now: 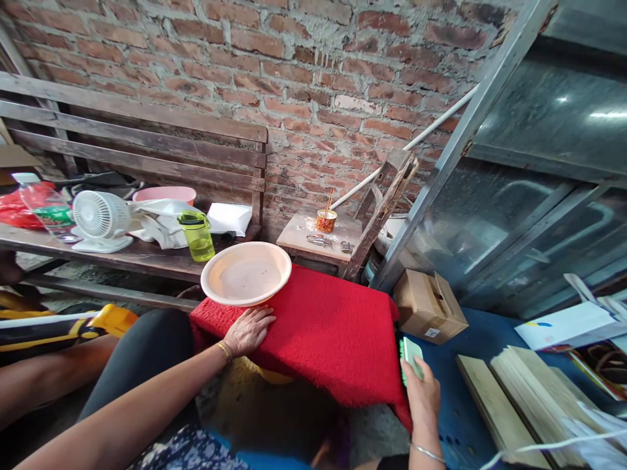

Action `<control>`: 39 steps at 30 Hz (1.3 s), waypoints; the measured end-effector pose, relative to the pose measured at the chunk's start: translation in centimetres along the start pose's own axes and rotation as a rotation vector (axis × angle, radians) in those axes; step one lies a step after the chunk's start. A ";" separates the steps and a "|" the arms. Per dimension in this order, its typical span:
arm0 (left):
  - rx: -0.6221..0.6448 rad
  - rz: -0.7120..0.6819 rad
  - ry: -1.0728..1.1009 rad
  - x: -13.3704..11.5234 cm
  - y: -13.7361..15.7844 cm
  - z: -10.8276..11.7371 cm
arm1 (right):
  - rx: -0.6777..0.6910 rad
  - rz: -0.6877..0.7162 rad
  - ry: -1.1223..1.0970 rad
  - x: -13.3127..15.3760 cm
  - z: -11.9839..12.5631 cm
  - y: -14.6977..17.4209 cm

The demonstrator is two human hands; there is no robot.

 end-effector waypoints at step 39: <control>0.013 0.010 0.025 0.0 0.0 0.1 | 0.159 0.422 0.436 9.5 -3.6 8.2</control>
Point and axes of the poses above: each hand's wrist, its own y-axis away from the middle knuckle, its own z-axis out of the back of the hand, x = y × z, the point moved 3 cm from there along -y, towards the middle knuckle, and after that the axes turned 1 degree about -z, right-handed, at the moved point
